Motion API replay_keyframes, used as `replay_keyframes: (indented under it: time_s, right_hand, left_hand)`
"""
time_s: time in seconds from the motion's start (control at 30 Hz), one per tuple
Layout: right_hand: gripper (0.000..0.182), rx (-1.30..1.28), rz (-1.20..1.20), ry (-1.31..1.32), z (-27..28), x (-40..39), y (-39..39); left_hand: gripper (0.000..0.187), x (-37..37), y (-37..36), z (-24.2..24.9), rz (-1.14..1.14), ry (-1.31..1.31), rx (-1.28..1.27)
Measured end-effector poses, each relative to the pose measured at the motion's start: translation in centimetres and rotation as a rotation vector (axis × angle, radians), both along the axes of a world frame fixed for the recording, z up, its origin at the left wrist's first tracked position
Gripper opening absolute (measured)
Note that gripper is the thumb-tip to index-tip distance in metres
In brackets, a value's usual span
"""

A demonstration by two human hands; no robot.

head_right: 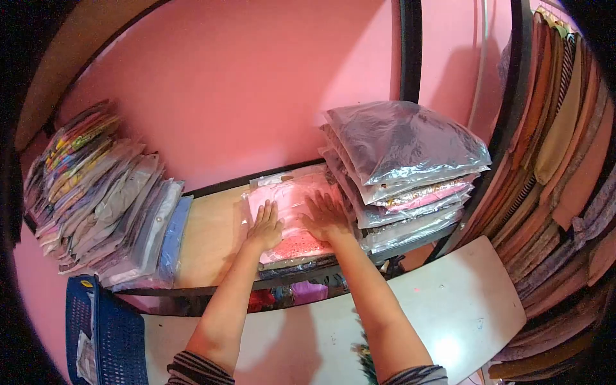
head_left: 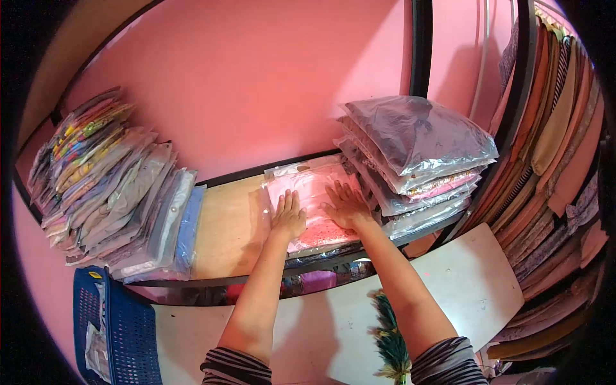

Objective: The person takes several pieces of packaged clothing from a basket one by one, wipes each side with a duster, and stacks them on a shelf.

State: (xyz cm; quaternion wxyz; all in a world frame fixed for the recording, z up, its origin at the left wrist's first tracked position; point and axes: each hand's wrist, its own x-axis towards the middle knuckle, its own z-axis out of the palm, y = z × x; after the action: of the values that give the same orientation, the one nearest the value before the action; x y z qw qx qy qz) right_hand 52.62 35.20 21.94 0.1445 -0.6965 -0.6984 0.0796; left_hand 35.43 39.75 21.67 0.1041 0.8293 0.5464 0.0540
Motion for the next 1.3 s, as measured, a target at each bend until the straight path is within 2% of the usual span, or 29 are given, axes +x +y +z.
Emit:
replay_keyframes:
  time_s: [0.07,0.17,0.27,0.4,0.47,0.5,0.53,0.6,0.63,0.67,0.73,0.8,0.87,0.93,1.0,1.07,1.13,1.2,1.3]
  right_hand:
    - [0.066,-0.029,-0.053,-0.095,-0.4,0.7,0.5]
    - [0.068,0.068,-0.074,-0.045,-1.5,1.7,0.5]
    - [0.069,0.191,-0.124,-0.104,-1.3,1.4,-0.7]
    - [0.072,0.399,-0.12,-0.251,-1.4,-0.3,-4.3]
    - [0.069,0.166,-0.128,-0.048,-1.3,-0.3,-5.7]
    - [0.066,0.276,-0.214,-0.158,-2.3,-0.1,-5.5]
    - [0.066,0.278,-0.218,-0.155,-2.4,0.2,-5.8]
    - [0.067,0.345,-0.203,-0.027,-2.4,0.7,-6.7]
    - [0.059,0.263,-0.185,0.021,-0.5,-0.2,-8.9]
    - [0.059,0.268,-0.19,0.017,-0.2,-0.9,-10.7]
    - [0.057,0.718,0.002,0.151,-2.0,-2.6,-15.4]
    - [0.058,0.624,0.029,0.21,-4.7,-4.2,-20.6]
    - [0.058,0.47,0.047,0.231,-9.5,-5.8,-25.5]
    - [0.057,0.311,0.032,0.266,-14.1,-7.6,-30.4]
    - [0.056,0.233,0.05,0.241,-17.9,-9.4,-34.5]
    - [0.056,0.199,0.073,0.259,-19.3,-11.1,-36.9]
    - [0.056,0.044,0.122,0.283,-19.3,-13.1,-38.5]
    - [0.056,0.037,0.199,0.266,-21.0,-14.5,-38.6]
    - [0.058,0.047,0.198,0.249,-21.2,-17.4,-37.9]
  left_hand:
    - [0.056,-1.2,-0.3,0.5,0.036,0.076,-0.066]
    - [0.057,-3.7,0.9,-2.3,-0.032,-0.003,-0.033]
    - [0.056,-4.6,-3.1,1.6,0.006,0.043,-0.112]
    - [0.055,-6.3,-5.9,1.4,-0.018,-0.045,-0.023]
    - [0.055,-7.3,-6.1,-0.2,-0.042,-0.121,0.056]
    - [0.055,-7.6,-7.0,0.1,-0.045,-0.117,0.056]
    - [0.055,-7.9,-8.1,0.7,-0.028,-0.123,0.065]
    - [0.054,-8.9,-9.7,0.9,-0.015,-0.129,0.077]
    - [0.052,-9.7,-10.9,0.0,-0.032,-0.174,0.179]
    - [0.051,-10.5,-12.1,-0.9,-0.049,-0.222,0.284]
    - [0.053,-12.3,-15.9,-1.6,-0.064,-0.336,0.436]
    - [0.051,-14.8,-20.0,-3.8,-0.018,-0.432,0.329]
    - [0.041,-18.0,-24.4,-6.6,-0.032,-0.475,0.229]
    - [0.028,-22.5,-27.6,-12.4,-0.083,-0.481,0.085]
    - [0.022,-25.7,-31.9,-14.6,0.047,-0.489,-0.09]
    - [0.023,-28.7,-34.8,-15.1,0.029,-0.453,-0.107]
    - [0.023,-31.0,-36.8,-15.0,0.029,-0.416,-0.128]
    - [0.023,-33.1,-37.8,-14.4,0.046,-0.394,-0.125]
    - [0.022,-35.2,-38.1,-9.6,0.1,-0.408,-0.049]
